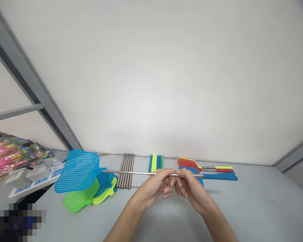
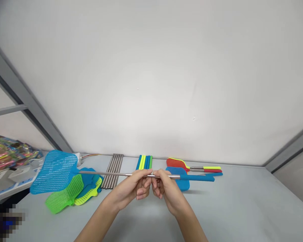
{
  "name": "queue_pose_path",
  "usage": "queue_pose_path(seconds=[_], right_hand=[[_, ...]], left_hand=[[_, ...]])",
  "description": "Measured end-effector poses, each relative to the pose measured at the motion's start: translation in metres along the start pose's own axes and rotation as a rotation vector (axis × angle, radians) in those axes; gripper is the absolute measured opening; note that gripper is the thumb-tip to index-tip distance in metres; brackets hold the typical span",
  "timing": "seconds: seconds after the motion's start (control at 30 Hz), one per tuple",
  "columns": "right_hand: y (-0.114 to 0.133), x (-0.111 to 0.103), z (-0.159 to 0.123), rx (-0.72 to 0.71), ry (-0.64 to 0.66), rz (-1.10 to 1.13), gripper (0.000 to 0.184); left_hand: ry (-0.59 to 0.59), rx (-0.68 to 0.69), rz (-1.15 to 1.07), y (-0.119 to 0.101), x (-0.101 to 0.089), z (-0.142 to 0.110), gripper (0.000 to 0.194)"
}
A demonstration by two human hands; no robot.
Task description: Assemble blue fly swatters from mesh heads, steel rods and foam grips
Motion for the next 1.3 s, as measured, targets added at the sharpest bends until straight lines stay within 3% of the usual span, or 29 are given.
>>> queue_pose_path(seconds=[0.9,1.3], right_hand=[[0.015,0.0,0.0,-0.031,-0.005,-0.118,0.036],[0.003,-0.018,0.007,-0.001,0.0,-0.087,0.034]], left_hand=[[-0.008,-0.015,0.075,-0.011,-0.004,-0.004,0.036],[-0.004,0.035,0.07,-0.002,-0.011,0.007,0.033]])
Point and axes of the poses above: each hand's wrist, its own z-axis towards the middle knuckle, its own x-axis out of the palm, y = z × x, the point moved 6 cm from there along z, towards the middle knuckle, and after that the axes turned 15 degrees about y, right-handed, at the moved point
